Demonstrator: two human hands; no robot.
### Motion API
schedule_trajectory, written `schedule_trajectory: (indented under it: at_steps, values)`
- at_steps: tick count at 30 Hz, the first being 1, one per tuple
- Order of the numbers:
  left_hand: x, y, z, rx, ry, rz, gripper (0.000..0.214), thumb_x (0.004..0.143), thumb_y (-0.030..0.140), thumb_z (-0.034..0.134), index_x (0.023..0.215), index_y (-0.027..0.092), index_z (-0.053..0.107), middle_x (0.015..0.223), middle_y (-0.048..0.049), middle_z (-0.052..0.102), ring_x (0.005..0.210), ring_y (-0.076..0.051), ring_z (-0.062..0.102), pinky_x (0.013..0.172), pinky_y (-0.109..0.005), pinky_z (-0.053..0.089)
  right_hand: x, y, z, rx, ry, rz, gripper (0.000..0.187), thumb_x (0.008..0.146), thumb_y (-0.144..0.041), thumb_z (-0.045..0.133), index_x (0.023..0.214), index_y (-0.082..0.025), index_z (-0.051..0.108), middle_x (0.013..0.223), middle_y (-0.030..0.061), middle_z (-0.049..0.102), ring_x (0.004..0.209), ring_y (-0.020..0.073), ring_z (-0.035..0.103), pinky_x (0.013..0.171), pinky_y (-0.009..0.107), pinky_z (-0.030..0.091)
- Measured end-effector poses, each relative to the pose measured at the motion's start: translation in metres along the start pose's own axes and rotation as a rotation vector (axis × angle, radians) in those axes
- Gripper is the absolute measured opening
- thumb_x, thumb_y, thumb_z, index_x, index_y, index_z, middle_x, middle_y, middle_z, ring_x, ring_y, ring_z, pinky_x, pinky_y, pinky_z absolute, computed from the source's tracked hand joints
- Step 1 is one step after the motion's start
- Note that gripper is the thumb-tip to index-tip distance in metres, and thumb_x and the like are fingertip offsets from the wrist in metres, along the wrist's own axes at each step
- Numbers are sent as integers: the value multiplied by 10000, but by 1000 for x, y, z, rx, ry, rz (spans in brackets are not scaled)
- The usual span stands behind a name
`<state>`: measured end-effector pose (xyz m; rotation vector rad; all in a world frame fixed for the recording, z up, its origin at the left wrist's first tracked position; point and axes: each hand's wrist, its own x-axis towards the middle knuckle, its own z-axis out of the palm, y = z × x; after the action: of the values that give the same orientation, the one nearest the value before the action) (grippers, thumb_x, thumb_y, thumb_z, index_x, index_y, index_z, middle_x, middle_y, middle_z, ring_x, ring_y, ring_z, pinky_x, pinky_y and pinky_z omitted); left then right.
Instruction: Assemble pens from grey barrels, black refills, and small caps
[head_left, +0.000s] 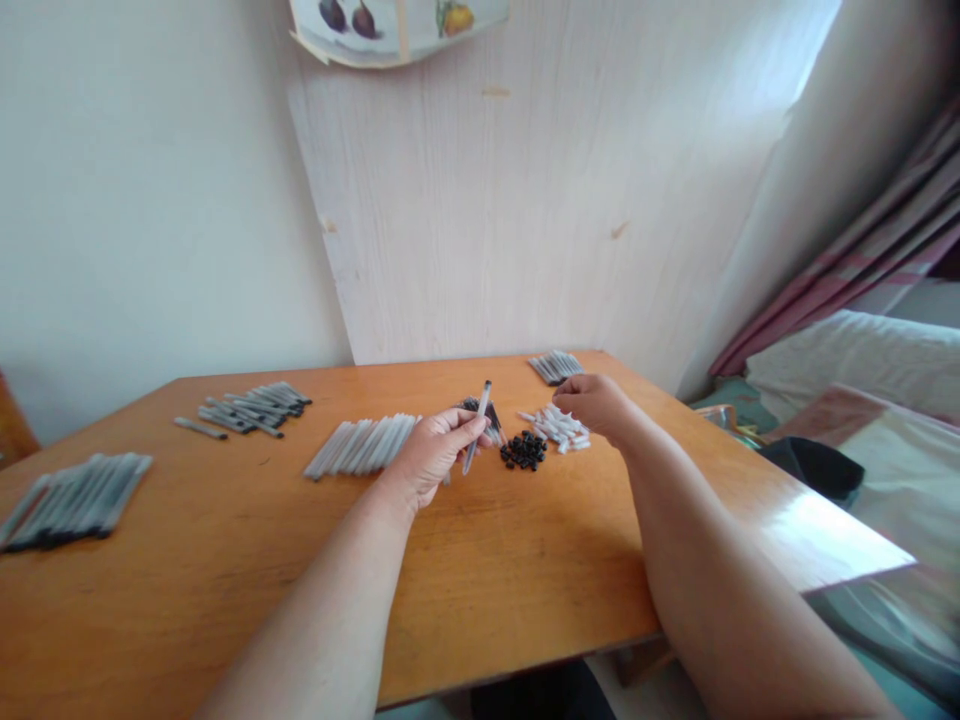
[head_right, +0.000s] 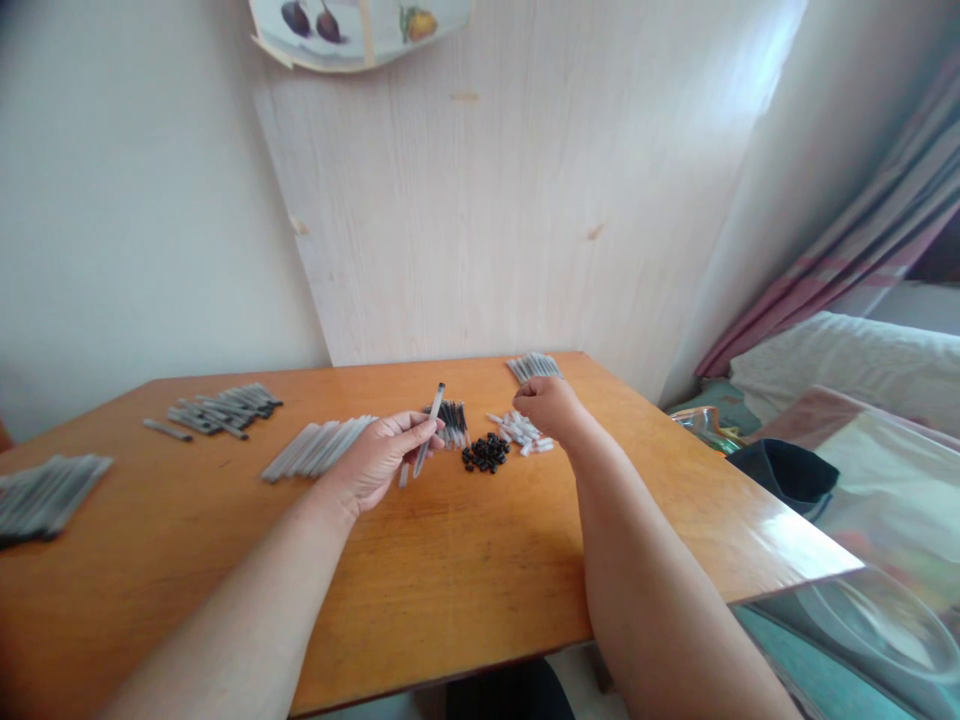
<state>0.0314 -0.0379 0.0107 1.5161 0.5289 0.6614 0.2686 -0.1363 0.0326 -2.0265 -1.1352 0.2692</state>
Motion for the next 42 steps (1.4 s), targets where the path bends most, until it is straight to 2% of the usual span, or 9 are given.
schedule_trajectory:
  at_steps: [6, 10, 16, 27, 42]
  values:
    - [4, -2, -4, -45, 28, -7, 343, 743, 428, 685, 937, 146, 669, 792, -79, 702, 639, -110, 555, 559, -223, 344, 5, 9, 4, -275, -153, -121, 168, 676, -208, 532, 668, -131, 682, 566, 19, 595, 521, 114, 491, 478, 236, 296]
    - [5, -3, -4, -65, 44, -9, 337, 749, 423, 682, 943, 148, 668, 797, -81, 703, 617, -101, 540, 545, -220, 327, 7, 11, 7, -391, -128, -121, 166, 666, -189, 549, 698, -141, 705, 603, 28, 625, 551, 119, 517, 491, 233, 301]
    - [5, -3, -4, -77, 55, -10, 329, 745, 419, 687, 925, 145, 668, 796, -83, 699, 608, -95, 525, 545, -217, 326, 15, 18, 18, -497, -160, -78, 162, 684, -230, 610, 758, -151, 730, 709, 71, 686, 627, 151, 584, 541, 238, 348]
    - [2, 2, -3, -97, 83, -27, 314, 725, 401, 703, 903, 144, 669, 787, -87, 703, 615, -108, 552, 541, -218, 334, 14, 22, 28, -577, -137, -10, 225, 707, -355, 638, 807, -167, 713, 845, 117, 706, 738, 197, 624, 577, 254, 381]
    - [2, 2, -4, -82, 78, -29, 312, 735, 407, 693, 905, 147, 667, 781, -83, 701, 628, -107, 562, 549, -217, 344, 11, 16, 28, -598, -167, 64, 219, 690, -308, 608, 790, -145, 715, 836, 140, 707, 703, 194, 635, 572, 257, 391]
